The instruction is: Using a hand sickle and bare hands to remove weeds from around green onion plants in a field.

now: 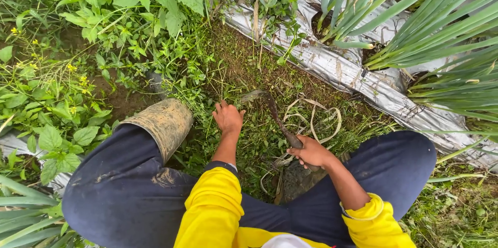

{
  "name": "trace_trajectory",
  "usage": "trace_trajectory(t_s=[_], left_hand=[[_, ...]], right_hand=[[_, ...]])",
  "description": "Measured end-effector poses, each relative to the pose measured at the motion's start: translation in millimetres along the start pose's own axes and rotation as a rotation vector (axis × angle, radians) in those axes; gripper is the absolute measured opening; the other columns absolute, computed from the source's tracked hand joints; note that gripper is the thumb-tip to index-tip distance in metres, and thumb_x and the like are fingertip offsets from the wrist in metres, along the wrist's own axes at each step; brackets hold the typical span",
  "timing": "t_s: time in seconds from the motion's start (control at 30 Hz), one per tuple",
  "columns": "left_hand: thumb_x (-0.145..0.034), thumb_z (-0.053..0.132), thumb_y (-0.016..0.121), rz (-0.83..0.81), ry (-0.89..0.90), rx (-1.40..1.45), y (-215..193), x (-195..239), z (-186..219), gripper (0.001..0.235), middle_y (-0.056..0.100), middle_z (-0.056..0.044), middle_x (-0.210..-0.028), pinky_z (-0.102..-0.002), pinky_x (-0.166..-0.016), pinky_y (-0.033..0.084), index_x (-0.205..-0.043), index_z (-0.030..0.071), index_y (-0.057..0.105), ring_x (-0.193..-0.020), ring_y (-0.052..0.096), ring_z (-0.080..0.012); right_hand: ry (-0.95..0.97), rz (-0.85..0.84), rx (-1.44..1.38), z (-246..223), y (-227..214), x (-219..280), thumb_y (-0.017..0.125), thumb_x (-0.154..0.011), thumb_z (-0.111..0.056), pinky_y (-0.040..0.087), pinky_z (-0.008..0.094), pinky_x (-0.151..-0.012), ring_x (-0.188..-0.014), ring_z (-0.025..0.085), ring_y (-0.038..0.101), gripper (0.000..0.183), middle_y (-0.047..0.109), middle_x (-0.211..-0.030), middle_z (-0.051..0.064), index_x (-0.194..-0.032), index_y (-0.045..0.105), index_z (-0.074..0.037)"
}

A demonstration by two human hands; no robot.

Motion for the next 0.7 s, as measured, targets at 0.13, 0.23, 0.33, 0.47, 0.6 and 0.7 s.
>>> trace_trajectory(t_s=[0.13,0.23,0.33,0.47,0.6,0.7], left_hand=[[-0.091,0.047,0.073,0.029,-0.040,-0.041,5.4,-2.5,2.3,0.035,0.057,-0.007,-0.135,-0.040,-0.095,0.044,-0.097,0.013,0.078,-0.122,0.050,-0.0251],[-0.093,0.038,0.074,0.022,-0.073,-0.009,15.4,-9.1,-5.4,0.025,0.059,-0.008,-0.134,-0.040,-0.095,0.044,-0.098,0.014,0.078,-0.124,0.050,-0.0252],[-0.093,0.033,0.072,0.032,-0.113,-0.001,17.4,-12.3,-12.8,0.017,0.059,-0.005,-0.129,-0.041,-0.094,0.040,-0.091,0.016,0.076,-0.122,0.049,-0.0234],[-0.094,0.024,0.069,0.058,-0.100,-0.006,19.7,-10.5,-16.8,0.010,0.057,-0.002,-0.123,-0.040,-0.092,0.038,-0.087,0.019,0.073,-0.116,0.047,-0.0216],[-0.094,0.017,0.067,0.064,-0.087,0.005,20.3,-12.4,-17.6,0.011,0.055,0.000,-0.113,-0.041,-0.089,0.038,-0.084,0.021,0.071,-0.109,0.046,-0.0201],[-0.091,0.015,0.070,0.030,-0.087,0.011,-0.7,-1.8,-21.6,0.004,0.059,-0.003,-0.123,-0.041,-0.091,0.039,-0.089,0.017,0.073,-0.118,0.049,-0.0216]], right_hand=[[-0.009,-0.017,-0.010,11.7,0.2,-11.5,0.062,-0.102,-0.017,0.062,0.030,-0.045,-0.059,0.015,0.066,0.045,0.065,-0.081,0.015,-0.137,0.049,0.009],[0.012,-0.024,-0.022,8.7,1.5,-10.8,0.065,-0.100,-0.018,0.061,0.029,-0.044,-0.057,0.015,0.066,0.043,0.065,-0.079,0.015,-0.133,0.052,0.008],[-0.006,0.011,0.031,7.7,-1.0,-17.1,0.062,-0.101,-0.020,0.063,0.030,-0.047,-0.059,0.016,0.068,0.051,0.066,-0.084,0.016,-0.141,0.047,0.008],[-0.072,0.176,0.273,7.4,-18.6,-40.9,0.063,-0.100,-0.021,0.065,0.037,-0.048,-0.058,0.021,0.073,0.051,0.070,-0.091,0.023,-0.140,0.047,0.007],[-0.155,0.203,0.405,-13.6,-20.1,-52.9,0.065,-0.100,-0.022,0.063,0.041,-0.051,-0.060,0.025,0.073,0.048,0.067,-0.095,0.027,-0.136,0.050,0.006],[-0.178,0.366,0.455,-64.4,-13.3,-32.2,0.069,-0.095,-0.029,0.062,0.049,-0.064,-0.079,0.038,0.077,0.056,0.068,-0.102,0.029,-0.137,0.052,0.003]])
Point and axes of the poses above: each hand's wrist, its own x-axis away from the middle knuckle, its own y-axis out of the palm, z = x × y, the point moved 9 cm from there along -x, towards the middle knuckle
